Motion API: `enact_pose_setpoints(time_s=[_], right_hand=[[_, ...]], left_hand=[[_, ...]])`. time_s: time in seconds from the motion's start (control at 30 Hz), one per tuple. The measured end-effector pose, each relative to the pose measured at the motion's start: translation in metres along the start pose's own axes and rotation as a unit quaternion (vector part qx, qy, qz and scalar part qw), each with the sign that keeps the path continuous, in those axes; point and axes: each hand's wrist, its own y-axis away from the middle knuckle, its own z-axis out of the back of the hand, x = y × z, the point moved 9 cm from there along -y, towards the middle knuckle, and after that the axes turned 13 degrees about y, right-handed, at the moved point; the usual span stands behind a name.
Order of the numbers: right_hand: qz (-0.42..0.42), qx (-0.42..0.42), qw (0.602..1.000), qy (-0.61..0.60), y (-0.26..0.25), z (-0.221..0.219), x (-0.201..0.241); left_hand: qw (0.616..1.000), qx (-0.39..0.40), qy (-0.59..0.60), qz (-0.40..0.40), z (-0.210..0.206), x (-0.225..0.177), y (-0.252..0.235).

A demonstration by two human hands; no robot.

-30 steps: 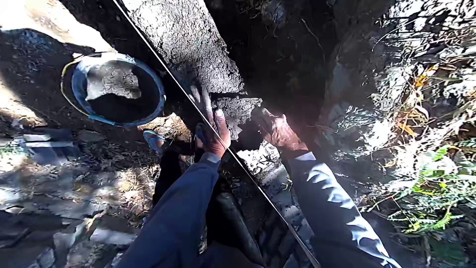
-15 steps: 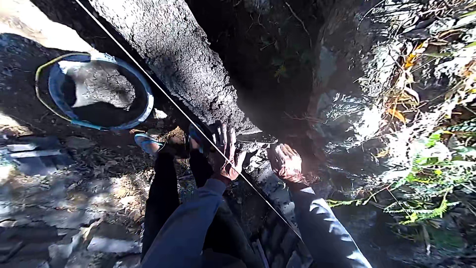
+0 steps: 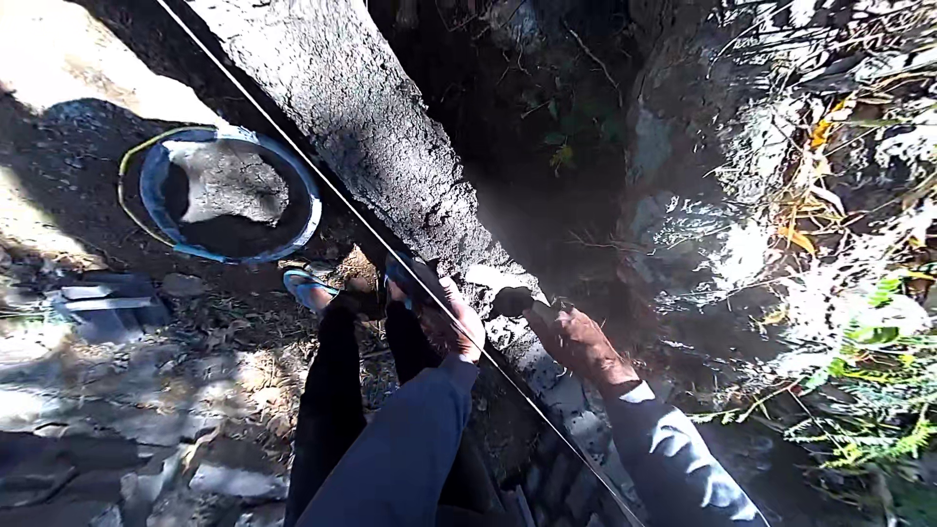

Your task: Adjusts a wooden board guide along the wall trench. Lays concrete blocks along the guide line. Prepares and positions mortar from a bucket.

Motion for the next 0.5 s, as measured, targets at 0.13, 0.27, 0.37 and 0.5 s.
enact_pose_setpoints(time_s=[0.13,0.27,0.37,0.5], right_hand=[[-0.052,-0.136,0.983,0.113,0.044,0.043,-0.006],[-0.031,-0.447,0.890,0.080,0.045,0.087,0.013],[-0.020,-0.405,0.914,0.013,-0.006,0.093,0.025],[0.052,-0.393,0.917,0.054,-0.024,0.068,0.035]], left_hand=[[1.000,0.005,0.002,0.009,0.004,0.000,0.001],[0.999,0.000,-0.009,0.031,0.009,-0.014,-0.021],[1.000,0.011,-0.007,0.002,0.000,-0.021,-0.032],[1.000,-0.004,0.027,-0.002,-0.003,-0.016,-0.024]])
